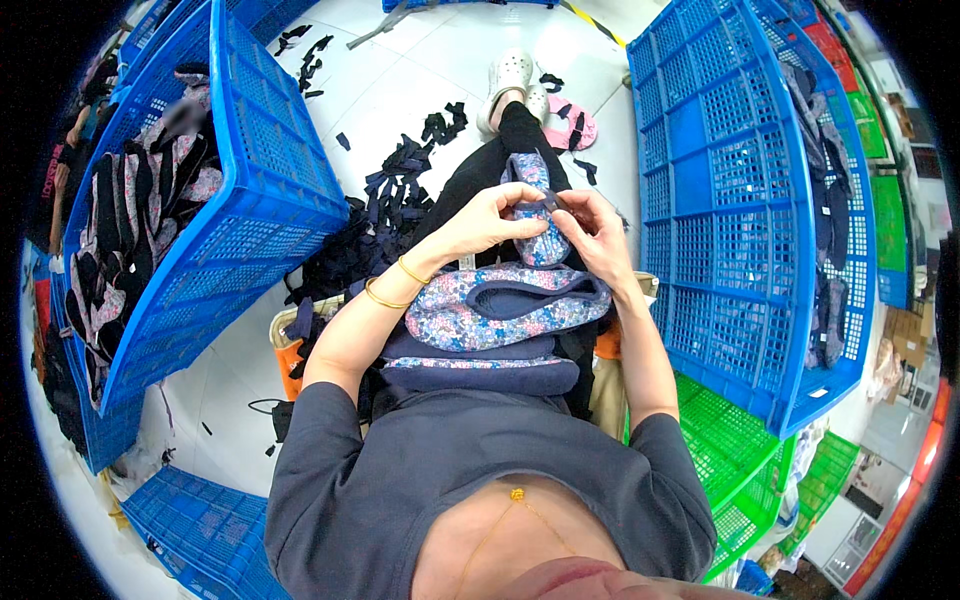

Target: The person sits on a low stool in a warehouse, handling floral-patterned slippers. They pick up slippers from a blue crate, inspect them, and place them into a large orange sack. The person also moves a blue crate to access more slippers and continues the sorting process.

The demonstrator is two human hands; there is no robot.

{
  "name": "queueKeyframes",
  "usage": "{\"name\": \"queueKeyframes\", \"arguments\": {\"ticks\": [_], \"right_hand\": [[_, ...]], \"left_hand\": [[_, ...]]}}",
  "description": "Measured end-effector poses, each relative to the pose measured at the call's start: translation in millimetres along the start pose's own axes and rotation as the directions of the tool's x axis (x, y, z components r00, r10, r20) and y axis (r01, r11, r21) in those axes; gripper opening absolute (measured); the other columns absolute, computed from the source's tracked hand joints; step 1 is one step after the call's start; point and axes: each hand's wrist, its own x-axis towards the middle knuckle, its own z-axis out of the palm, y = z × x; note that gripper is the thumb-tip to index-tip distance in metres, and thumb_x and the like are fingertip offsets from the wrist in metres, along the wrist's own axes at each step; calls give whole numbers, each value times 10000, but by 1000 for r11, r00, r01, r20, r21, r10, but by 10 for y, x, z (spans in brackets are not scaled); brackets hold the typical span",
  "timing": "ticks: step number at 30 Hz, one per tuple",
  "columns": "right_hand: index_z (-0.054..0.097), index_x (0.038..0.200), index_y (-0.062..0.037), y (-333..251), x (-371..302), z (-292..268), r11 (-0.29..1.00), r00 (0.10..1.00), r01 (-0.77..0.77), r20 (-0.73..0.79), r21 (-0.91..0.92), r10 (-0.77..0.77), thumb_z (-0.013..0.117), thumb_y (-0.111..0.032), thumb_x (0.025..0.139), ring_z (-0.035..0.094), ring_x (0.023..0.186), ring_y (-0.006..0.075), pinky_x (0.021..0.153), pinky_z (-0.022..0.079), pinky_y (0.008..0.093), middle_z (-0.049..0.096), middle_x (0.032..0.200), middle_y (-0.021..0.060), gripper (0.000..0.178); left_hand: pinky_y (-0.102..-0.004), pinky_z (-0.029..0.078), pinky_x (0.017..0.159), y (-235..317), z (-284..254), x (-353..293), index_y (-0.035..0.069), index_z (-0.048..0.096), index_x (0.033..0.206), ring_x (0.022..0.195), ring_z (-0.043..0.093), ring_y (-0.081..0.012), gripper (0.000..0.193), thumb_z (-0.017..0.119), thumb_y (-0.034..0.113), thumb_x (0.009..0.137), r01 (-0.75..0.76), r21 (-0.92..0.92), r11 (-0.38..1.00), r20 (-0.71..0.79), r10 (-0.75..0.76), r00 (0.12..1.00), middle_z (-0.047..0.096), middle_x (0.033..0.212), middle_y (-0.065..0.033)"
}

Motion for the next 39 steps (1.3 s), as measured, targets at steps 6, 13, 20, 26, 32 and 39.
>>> {"name": "queueKeyframes", "arguments": {"ticks": [6, 13, 20, 26, 32, 39], "right_hand": [[573, 1032, -53, 146, 16, -75, 958, 986, -111, -95, 263, 141, 587, -193, 953, 399, 533, -10, 452, 278, 146, 525, 727, -63, 161], [488, 1206, -69, -245, -70, -136, 877, 923, -375, 28, 300, 385, 576, -314, 952, 368, 530, 8, 420, 246, 167, 548, 843, -25, 364], [581, 998, -96, -116, 43, 4, 746, 957, -125, -119, 654, 265, 593, -285, 948, 350, 419, 3, 350, 221, 175, 534, 693, -59, 196], [608, 958, -46, -435, 83, -178, 809, 978, -63, -126, 584, 167, 569, -260, 961, 470, 532, 19, 451, 338, 167, 662, 844, 34, 217], [626, 1151, -27, -826, 52, -115, 870, 874, 481, 130, -108, -467, 559, -5, 896, 637, 1005, 202, 868, 484, 289, 658, 1110, 108, 265], [589, 1096, -62, -729, 158, -350, 799, 817, 504, 481, -328, -318, 746, -194, 775, 639, 823, 296, 690, 512, 346, 615, 938, 111, 381]], "left_hand": [[-203, 448, 729, 162, 63, -11, 12, 616, 1115, 830, 538, -45, 337, 731, 143, 827, 7, 126, 992, -22, -4, 1000, 619, 985, 8], [-362, 480, 785, 590, 286, -11, 46, 642, 946, 862, 581, -257, 256, 723, 44, 703, -640, 662, 391, 311, 633, 709, 596, 867, -83], [-340, 532, 731, 644, 427, -98, 46, 648, 946, 904, 603, -236, 260, 642, 66, 687, -648, 756, -98, 483, 751, 449, 614, 923, -60], [-315, 542, 712, 576, 393, -192, 86, 628, 914, 869, 608, -212, 233, 633, 91, 681, -634, 771, -55, 406, 809, 425, 572, 925, -47], [-322, 516, 649, 535, 341, -153, 59, 654, 925, 773, 592, -234, 250, 666, 38, 676, -640, 761, 106, 359, 752, 552, 569, 857, -64], [-323, 498, 638, 546, 212, -223, 47, 653, 943, 753, 589, -231, 262, 694, 36, 683, -608, 784, 121, 353, 719, 599, 564, 845, -62]]}}
